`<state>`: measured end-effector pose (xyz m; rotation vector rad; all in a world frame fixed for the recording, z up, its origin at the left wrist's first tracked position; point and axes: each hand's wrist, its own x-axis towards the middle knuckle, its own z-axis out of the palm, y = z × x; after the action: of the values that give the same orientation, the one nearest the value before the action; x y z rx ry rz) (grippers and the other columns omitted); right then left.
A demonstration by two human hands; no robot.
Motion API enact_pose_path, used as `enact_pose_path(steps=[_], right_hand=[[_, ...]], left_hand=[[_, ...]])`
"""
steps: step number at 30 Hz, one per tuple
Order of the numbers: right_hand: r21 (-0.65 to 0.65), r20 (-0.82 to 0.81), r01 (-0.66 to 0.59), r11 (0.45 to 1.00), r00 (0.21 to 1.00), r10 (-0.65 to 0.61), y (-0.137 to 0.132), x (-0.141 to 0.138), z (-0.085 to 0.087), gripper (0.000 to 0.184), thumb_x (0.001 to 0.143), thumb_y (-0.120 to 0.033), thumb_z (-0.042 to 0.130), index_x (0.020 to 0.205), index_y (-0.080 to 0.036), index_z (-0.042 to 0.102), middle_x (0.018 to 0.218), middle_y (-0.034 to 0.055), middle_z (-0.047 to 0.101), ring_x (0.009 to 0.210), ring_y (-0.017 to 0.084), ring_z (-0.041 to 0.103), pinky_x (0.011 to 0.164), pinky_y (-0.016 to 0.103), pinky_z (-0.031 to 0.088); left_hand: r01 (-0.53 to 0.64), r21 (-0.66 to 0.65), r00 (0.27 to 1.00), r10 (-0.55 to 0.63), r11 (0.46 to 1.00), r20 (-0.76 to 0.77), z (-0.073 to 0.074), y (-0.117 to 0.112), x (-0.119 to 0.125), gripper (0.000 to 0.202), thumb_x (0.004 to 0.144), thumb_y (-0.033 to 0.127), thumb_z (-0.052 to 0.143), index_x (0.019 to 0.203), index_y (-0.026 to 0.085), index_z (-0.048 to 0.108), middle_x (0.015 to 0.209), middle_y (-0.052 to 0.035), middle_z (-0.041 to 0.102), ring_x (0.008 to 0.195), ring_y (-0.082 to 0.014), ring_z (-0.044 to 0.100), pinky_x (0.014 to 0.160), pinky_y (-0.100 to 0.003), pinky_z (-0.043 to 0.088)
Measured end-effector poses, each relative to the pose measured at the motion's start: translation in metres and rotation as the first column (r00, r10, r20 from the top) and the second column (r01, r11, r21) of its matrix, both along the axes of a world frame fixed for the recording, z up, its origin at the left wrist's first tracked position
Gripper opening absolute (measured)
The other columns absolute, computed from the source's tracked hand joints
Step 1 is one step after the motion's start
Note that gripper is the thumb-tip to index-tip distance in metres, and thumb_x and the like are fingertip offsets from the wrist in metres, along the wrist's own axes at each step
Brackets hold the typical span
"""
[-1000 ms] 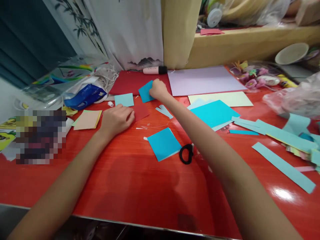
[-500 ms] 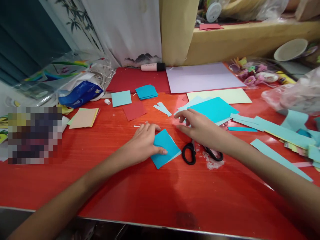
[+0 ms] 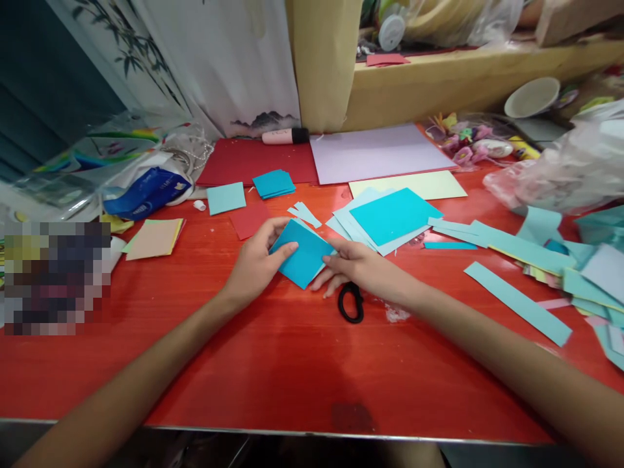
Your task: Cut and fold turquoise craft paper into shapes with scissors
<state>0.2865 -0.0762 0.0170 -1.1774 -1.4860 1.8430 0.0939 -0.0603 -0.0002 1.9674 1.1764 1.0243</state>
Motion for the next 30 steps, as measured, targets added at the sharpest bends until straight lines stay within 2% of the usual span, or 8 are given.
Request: enact_pose_path(steps=[3, 6, 8, 13, 17, 21, 25, 30], right_hand=[[-0.081, -0.146, 0.095, 0.992, 0.984, -0.106, 0.001, -0.002, -0.004, 0.012, 0.087, -0.020, 0.048, 0.094, -0.012, 0.054, 0.078, 0.0092, 0.069, 0.071, 0.015, 0.067, 0.068, 0.026, 0.054], [-0.083, -0.231, 0.153, 0.985, 0.958, -0.168, 0.003, 0.001, -0.006, 0.012, 0.087, -0.016, 0.047, 0.095, -0.012, 0.055, 0.078, 0.0094, 0.069, 0.078, 0.016, 0.068, 0.075, 0.026, 0.055], [-0.090, -0.266, 0.149, 0.985, 0.949, -0.168, 0.003, 0.003, -0.007, 0.020, 0.086, -0.015, 0.050, 0.105, -0.013, 0.054, 0.078, 0.0081, 0.070, 0.079, 0.017, 0.068, 0.079, 0.028, 0.055], [-0.117, -0.312, 0.088, 0.989, 0.942, -0.121, 0.003, 0.008, -0.009, 0.044, 0.083, -0.012, 0.054, 0.125, -0.015, 0.043, 0.086, 0.0063, 0.070, 0.085, 0.017, 0.067, 0.083, 0.029, 0.054], [-0.109, -0.338, 0.072, 0.991, 0.935, -0.105, 0.004, 0.010, -0.008, 0.031, 0.084, -0.016, 0.053, 0.115, -0.013, 0.049, 0.089, 0.0098, 0.070, 0.087, 0.017, 0.066, 0.079, 0.024, 0.054], [-0.089, -0.356, 0.016, 0.996, 0.933, -0.047, 0.005, 0.009, -0.006, 0.014, 0.086, -0.020, 0.052, 0.097, -0.012, 0.055, 0.088, 0.0103, 0.069, 0.083, 0.017, 0.067, 0.077, 0.027, 0.054], [-0.086, -0.361, 0.017, 0.996, 0.931, -0.047, 0.003, 0.006, -0.006, 0.014, 0.085, -0.020, 0.054, 0.097, -0.014, 0.056, 0.092, 0.0094, 0.068, 0.089, 0.017, 0.065, 0.083, 0.031, 0.052], [-0.082, -0.358, 0.030, 0.996, 0.932, -0.058, 0.002, 0.005, -0.006, 0.015, 0.083, -0.021, 0.056, 0.097, -0.015, 0.056, 0.090, 0.0077, 0.068, 0.086, 0.018, 0.066, 0.080, 0.032, 0.053]], left_hand=[[0.029, 0.157, 0.990, -0.007, 0.987, -0.138, -0.001, 0.001, -0.002, 0.049, 0.081, 0.031, 0.054, 0.126, 0.022, 0.036, 0.131, -0.0095, 0.041, 0.123, -0.0214, 0.038, 0.101, -0.038, 0.034], [0.174, 0.112, 0.956, -0.141, 0.978, -0.257, 0.001, 0.001, -0.004, 0.062, 0.077, 0.038, 0.058, 0.131, 0.022, 0.032, 0.141, -0.0097, 0.030, 0.131, -0.0225, 0.027, 0.106, -0.039, 0.027], [0.198, 0.051, 0.939, -0.175, 0.979, -0.294, 0.003, 0.001, -0.005, 0.063, 0.077, 0.040, 0.057, 0.132, 0.022, 0.032, 0.144, -0.0083, 0.028, 0.133, -0.0215, 0.024, 0.108, -0.039, 0.025], [0.206, -0.073, 0.927, -0.218, 0.976, -0.304, 0.009, 0.000, -0.009, 0.069, 0.075, 0.050, 0.056, 0.134, 0.025, 0.033, 0.147, -0.0054, 0.022, 0.135, -0.0222, 0.020, 0.108, -0.040, 0.023], [0.250, -0.152, 0.908, -0.286, 0.956, -0.307, 0.012, 0.001, -0.012, 0.078, 0.071, 0.053, 0.058, 0.137, 0.025, 0.027, 0.149, -0.0038, 0.013, 0.136, -0.0220, 0.017, 0.108, -0.038, 0.024], [0.249, -0.163, 0.905, -0.290, 0.955, -0.311, 0.013, 0.002, -0.014, 0.076, 0.072, 0.053, 0.057, 0.137, 0.025, 0.028, 0.149, -0.0042, 0.015, 0.135, -0.0232, 0.018, 0.108, -0.039, 0.024], [0.278, -0.180, 0.904, -0.320, 0.944, -0.284, 0.012, 0.004, -0.015, 0.078, 0.072, 0.054, 0.057, 0.137, 0.024, 0.028, 0.149, -0.0050, 0.016, 0.135, -0.0218, 0.018, 0.108, -0.037, 0.024], [0.300, -0.196, 0.905, -0.343, 0.934, -0.250, 0.012, 0.006, -0.017, 0.077, 0.071, 0.056, 0.058, 0.136, 0.026, 0.031, 0.149, -0.0043, 0.017, 0.135, -0.0229, 0.018, 0.108, -0.039, 0.023]])
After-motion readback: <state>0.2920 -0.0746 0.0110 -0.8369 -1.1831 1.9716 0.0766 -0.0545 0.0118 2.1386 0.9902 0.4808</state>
